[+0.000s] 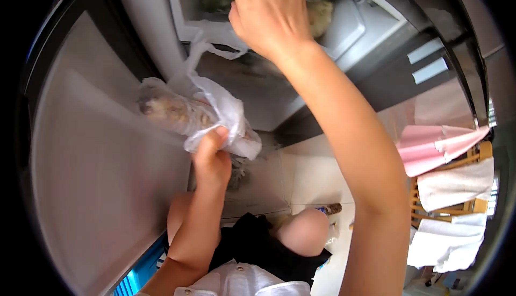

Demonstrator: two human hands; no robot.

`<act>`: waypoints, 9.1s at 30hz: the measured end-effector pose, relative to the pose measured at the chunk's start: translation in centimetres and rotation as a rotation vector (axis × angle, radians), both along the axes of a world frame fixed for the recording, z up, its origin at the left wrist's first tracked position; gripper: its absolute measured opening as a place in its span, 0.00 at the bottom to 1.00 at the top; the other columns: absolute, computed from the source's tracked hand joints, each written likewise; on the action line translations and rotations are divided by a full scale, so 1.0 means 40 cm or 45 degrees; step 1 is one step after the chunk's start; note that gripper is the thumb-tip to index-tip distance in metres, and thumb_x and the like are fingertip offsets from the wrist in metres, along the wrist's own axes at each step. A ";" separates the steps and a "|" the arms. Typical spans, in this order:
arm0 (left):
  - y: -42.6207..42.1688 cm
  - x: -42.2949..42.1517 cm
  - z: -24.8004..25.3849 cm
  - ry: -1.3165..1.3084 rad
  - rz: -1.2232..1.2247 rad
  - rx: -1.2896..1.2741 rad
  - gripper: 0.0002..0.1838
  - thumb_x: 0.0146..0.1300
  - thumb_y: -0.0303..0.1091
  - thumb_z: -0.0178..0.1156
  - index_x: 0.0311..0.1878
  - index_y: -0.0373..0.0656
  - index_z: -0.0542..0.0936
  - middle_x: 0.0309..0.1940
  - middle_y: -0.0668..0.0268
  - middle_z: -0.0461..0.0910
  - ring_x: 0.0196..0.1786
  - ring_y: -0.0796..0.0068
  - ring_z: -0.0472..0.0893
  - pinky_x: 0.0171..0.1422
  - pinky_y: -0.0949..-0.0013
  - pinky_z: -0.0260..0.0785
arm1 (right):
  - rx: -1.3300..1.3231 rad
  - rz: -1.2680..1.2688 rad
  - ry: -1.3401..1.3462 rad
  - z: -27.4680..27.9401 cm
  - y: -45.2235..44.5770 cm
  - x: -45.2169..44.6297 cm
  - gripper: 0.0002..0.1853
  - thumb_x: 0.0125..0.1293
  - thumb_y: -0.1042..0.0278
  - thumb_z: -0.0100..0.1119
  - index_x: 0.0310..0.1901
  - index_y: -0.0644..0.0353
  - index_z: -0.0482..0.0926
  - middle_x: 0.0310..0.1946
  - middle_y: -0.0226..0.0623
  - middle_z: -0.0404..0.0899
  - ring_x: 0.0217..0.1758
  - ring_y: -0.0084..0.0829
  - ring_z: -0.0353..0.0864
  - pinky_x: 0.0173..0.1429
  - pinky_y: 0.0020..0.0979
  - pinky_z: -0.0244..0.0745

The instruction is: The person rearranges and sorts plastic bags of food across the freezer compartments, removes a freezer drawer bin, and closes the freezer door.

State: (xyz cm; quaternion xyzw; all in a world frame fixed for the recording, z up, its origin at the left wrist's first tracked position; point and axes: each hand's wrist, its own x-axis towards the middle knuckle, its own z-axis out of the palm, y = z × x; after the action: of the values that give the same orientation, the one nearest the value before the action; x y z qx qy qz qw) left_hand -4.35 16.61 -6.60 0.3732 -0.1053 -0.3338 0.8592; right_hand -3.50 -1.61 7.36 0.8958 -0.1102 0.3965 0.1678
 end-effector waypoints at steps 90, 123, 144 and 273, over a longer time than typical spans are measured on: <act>0.046 -0.062 0.031 -0.158 -1.000 0.066 0.35 0.62 0.34 0.69 0.69 0.37 0.65 0.60 0.66 0.74 0.62 0.77 0.71 0.67 0.70 0.63 | 2.332 0.500 -1.053 -0.299 0.329 -0.372 0.35 0.66 0.75 0.61 0.72 0.67 0.58 0.57 0.37 0.72 0.60 0.27 0.73 0.63 0.28 0.69; -0.010 -0.146 0.036 -1.678 0.027 0.163 0.33 0.71 0.56 0.53 0.69 0.40 0.70 0.72 0.55 0.55 0.75 0.60 0.56 0.77 0.54 0.48 | 2.853 1.431 -1.610 -0.279 0.299 -0.449 0.27 0.75 0.52 0.52 0.67 0.57 0.60 0.61 0.34 0.69 0.64 0.25 0.70 0.65 0.32 0.66; -0.458 0.319 0.209 -1.737 0.319 0.991 0.50 0.46 0.61 0.73 0.73 0.58 0.66 0.77 0.45 0.39 0.75 0.33 0.42 0.77 0.46 0.50 | 3.074 1.355 -1.392 -0.326 0.292 -0.473 0.34 0.74 0.44 0.49 0.70 0.63 0.62 0.61 0.44 0.74 0.60 0.43 0.78 0.66 0.41 0.71; -0.339 0.373 0.241 -1.932 0.247 0.853 0.13 0.50 0.37 0.69 0.41 0.49 0.88 0.29 0.55 0.85 0.33 0.56 0.85 0.39 0.58 0.77 | 0.639 -0.129 -0.058 -0.152 -0.056 0.016 0.15 0.60 0.67 0.63 0.50 0.57 0.82 0.43 0.51 0.84 0.48 0.54 0.82 0.50 0.46 0.77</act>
State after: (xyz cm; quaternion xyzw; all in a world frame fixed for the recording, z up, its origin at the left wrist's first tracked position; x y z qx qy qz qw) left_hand 10.56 3.07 3.04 0.7400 -0.5178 0.0700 0.4235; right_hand -2.88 -3.85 1.29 0.8935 -0.2538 0.3680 -0.0426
